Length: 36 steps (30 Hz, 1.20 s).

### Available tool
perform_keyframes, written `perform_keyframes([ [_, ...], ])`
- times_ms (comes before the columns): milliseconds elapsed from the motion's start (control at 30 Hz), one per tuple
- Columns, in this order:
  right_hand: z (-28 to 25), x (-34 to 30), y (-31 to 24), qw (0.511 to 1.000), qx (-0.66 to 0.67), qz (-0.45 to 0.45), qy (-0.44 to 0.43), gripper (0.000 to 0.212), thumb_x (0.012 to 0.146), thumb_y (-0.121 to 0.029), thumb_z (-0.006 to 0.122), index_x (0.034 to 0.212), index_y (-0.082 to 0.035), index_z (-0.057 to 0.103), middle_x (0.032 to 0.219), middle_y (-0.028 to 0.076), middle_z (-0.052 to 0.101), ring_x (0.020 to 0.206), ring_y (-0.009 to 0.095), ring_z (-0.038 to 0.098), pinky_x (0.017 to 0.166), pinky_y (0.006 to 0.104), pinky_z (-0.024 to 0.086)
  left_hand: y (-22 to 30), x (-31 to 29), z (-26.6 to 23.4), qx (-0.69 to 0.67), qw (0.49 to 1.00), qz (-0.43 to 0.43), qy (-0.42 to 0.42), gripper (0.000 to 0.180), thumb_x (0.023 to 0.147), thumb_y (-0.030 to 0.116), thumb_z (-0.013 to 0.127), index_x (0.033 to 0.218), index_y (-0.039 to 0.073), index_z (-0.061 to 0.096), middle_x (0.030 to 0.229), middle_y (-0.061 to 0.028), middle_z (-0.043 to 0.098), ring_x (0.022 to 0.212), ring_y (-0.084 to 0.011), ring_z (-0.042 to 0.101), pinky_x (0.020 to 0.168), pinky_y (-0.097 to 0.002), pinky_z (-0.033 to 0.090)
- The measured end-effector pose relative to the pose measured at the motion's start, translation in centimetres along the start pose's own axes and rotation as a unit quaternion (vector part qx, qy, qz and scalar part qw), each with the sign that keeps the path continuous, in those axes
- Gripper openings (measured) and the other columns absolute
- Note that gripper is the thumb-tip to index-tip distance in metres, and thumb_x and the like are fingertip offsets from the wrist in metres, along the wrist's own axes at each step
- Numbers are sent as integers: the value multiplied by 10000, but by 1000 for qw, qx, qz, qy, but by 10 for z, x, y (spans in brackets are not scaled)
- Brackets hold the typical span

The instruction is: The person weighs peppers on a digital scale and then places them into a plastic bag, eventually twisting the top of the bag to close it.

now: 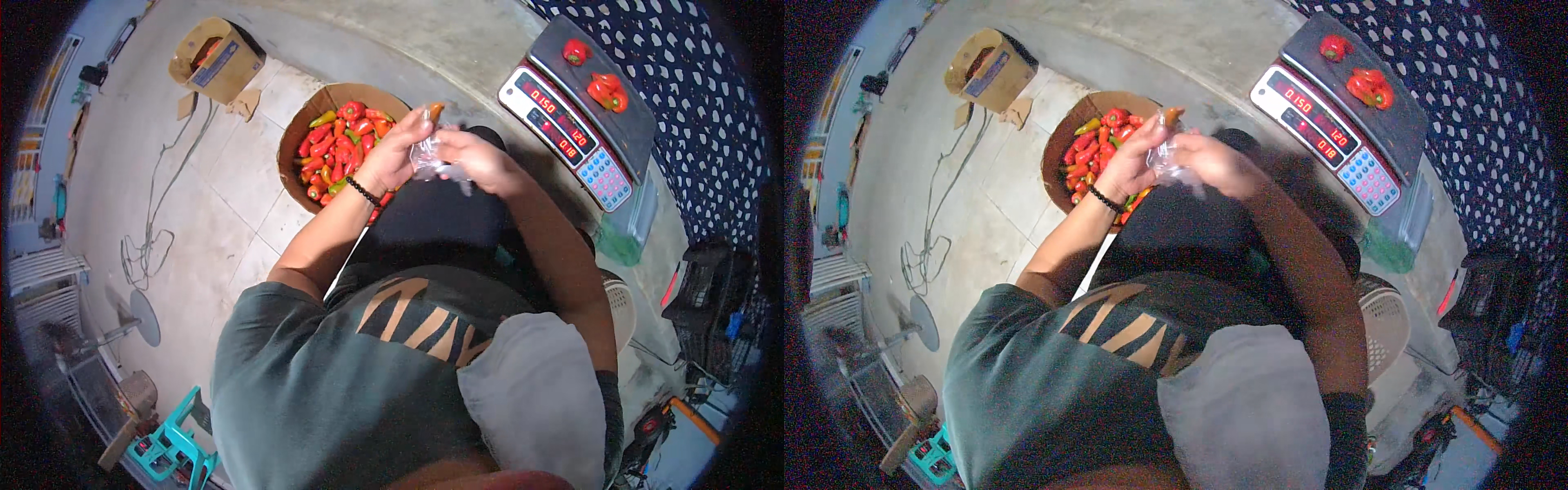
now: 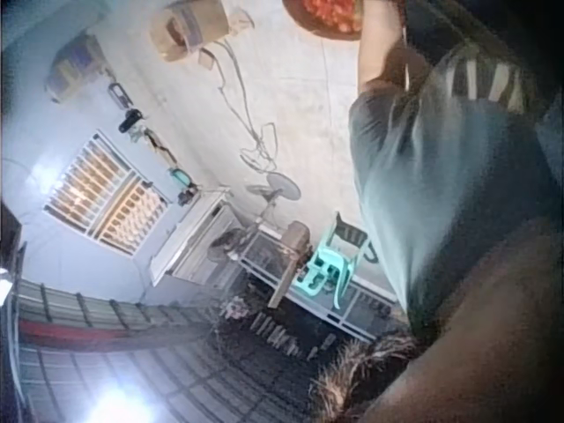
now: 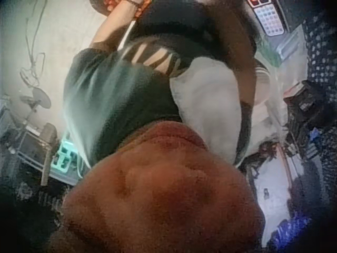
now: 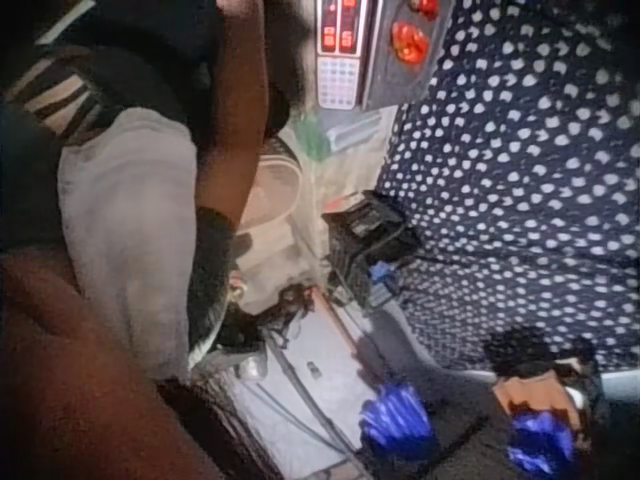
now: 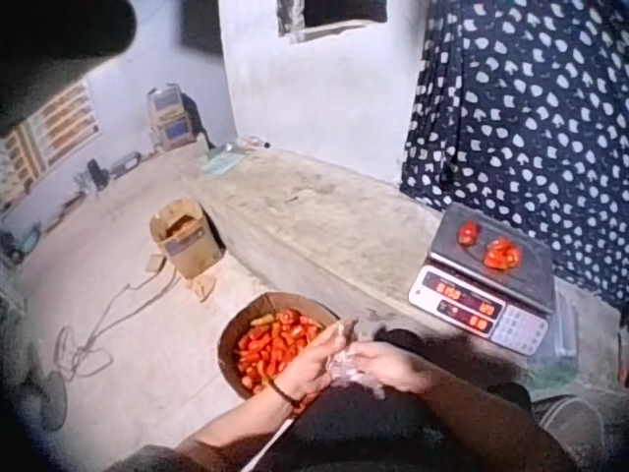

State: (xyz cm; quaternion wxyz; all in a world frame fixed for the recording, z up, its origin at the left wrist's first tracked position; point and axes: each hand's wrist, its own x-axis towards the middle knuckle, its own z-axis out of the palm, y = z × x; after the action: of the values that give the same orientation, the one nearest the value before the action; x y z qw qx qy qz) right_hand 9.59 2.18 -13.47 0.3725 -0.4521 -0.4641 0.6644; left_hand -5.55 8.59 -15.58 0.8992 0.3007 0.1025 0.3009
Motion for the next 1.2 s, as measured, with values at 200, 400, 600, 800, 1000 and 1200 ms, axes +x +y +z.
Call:
perform_keyframes([
  [200, 10, 16, 11, 977, 190, 50, 81, 317, 905, -238, 418, 1139, -35, 488, 1047, 85, 563, 870, 173, 565, 719, 304, 463, 8, -19, -24, -178, 981, 11, 71, 280, 841, 226, 559, 1087, 103, 508, 1184, -121, 509, 1086, -282, 494, 946, -464, 373],
  [400, 20, 20, -4, 928, 366, 64, 24, 677, 865, -591, 295, 1191, -12, 423, 1088, 132, 560, 823, 211, 599, 802, 370, 448, 20, -20, -23, -190, 979, 63, 41, 283, 828, 137, 567, 1104, 128, 508, 1194, -99, 503, 1060, -266, 504, 936, -449, 386],
  [600, 29, 23, -15, 976, 97, -32, 191, 428, 848, -389, 545, 1188, -135, 491, 1033, 69, 502, 932, 172, 536, 700, 301, 448, 28, -26, -19, -59, 992, 29, 106, 576, 771, -93, 465, 1294, 128, 366, 1106, -97, 522, 961, -209, 550, 817, -330, 474],
  [800, 23, 25, -25, 859, -415, -269, 135, 314, 735, -172, 641, 1038, -97, 604, 915, 96, 564, 849, 275, 555, 756, 344, 451, 18, -29, -17, 453, 876, 21, 165, 449, 764, -38, 410, 1207, 19, 375, 1104, -138, 513, 1014, -216, 519, 821, -295, 435],
  [1000, 24, 18, -7, 822, -492, -257, 130, 193, 752, -163, 618, 919, -68, 623, 891, 98, 582, 812, 285, 568, 727, 360, 463, 5, -37, -18, 594, 784, 17, 179, 177, 753, -29, 430, 900, -33, 528, 770, -167, 589, 756, -250, 600, 679, -337, 464],
  [1200, 32, 11, -3, 901, -341, -179, 200, 247, 725, -155, 647, 941, -45, 598, 841, 133, 574, 732, 310, 580, 686, 345, 471, -10, -35, -38, 437, 874, 8, 211, 170, 732, -16, 405, 779, 4, 567, 738, -67, 579, 728, -146, 553, 660, -278, 444],
])
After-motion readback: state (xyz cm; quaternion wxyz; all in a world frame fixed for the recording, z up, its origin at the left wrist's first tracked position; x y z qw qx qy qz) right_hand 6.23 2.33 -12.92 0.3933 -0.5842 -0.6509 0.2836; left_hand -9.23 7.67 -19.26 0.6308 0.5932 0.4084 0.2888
